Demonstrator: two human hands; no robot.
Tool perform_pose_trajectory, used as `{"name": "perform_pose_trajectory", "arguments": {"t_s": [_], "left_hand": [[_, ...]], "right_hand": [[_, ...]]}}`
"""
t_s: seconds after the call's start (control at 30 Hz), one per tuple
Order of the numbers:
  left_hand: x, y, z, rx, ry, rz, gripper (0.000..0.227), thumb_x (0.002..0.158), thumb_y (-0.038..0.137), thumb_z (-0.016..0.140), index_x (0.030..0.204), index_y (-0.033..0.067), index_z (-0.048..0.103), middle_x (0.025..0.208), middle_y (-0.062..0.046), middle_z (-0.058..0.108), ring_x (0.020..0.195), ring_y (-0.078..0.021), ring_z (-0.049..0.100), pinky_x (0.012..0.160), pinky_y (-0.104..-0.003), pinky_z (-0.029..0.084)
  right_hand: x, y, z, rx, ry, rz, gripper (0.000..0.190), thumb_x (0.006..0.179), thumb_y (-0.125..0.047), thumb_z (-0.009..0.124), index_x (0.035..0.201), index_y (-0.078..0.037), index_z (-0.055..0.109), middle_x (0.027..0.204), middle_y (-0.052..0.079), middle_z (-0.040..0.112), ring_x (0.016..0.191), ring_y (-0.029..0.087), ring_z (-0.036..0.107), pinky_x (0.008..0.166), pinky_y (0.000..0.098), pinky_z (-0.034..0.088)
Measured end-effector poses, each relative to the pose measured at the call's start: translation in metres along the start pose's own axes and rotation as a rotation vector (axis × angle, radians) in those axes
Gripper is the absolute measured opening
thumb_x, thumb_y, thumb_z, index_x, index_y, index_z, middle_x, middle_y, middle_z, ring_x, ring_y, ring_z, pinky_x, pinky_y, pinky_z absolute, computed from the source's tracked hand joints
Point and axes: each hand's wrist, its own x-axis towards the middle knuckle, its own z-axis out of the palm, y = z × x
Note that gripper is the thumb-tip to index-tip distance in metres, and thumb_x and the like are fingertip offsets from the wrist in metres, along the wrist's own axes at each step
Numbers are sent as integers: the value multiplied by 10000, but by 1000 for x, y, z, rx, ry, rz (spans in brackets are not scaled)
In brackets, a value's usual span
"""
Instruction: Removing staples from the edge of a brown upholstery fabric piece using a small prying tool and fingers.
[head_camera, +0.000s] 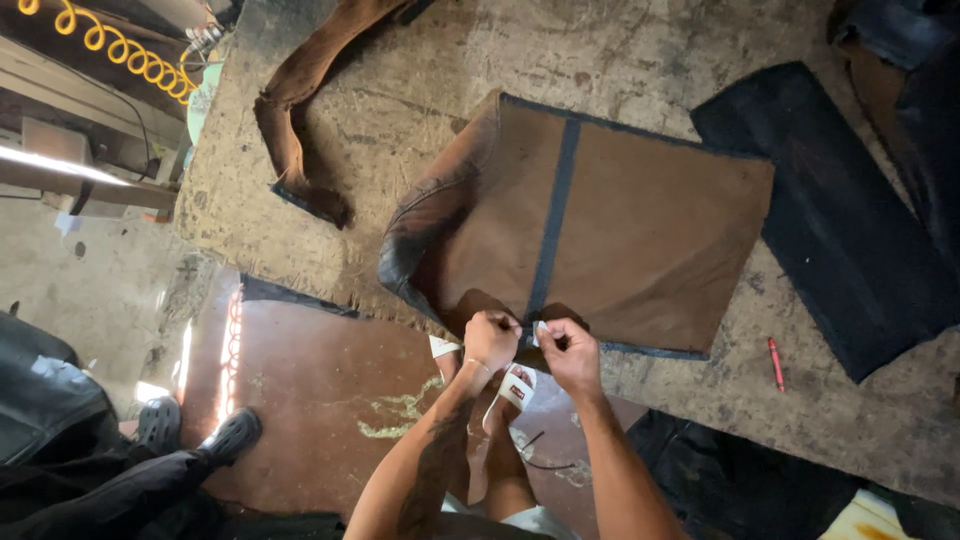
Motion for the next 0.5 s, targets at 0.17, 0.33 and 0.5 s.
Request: {"name": "perform_pose_trajectory", "arguments": {"t_s": [0.17, 0.33, 0.5], "left_hand": [[-4, 6, -4, -40, 8, 6, 67, 786, 206, 764, 785, 258, 806, 841, -84, 781, 958, -343, 751, 827, -441, 593], [1, -22, -13, -116, 6, -37, 148, 846, 212, 671, 847, 222, 818, 892, -97, 785, 975, -327, 747, 881, -429, 574], [-26, 8, -34, -13, 7, 62, 147, 866, 165, 691, 957, 164, 806, 991, -168, 782, 1043, -384, 726, 916, -475, 586]], "right_hand": [[2, 9, 3, -45, -23, -22, 79, 805, -304, 862, 840, -272, 799, 778, -62, 755, 821, 133, 732, 795, 325, 569], [4, 11, -3, -82, -76, -70, 100, 793, -298, 851, 855, -241, 796, 794, -9, 766, 857, 210, 746, 815, 374, 578], [11, 24, 10, -41, -48, -43, 130, 786, -295, 879, 873, -230, 808, 807, -11, 779, 883, 181, 746, 836, 360, 573]]}}
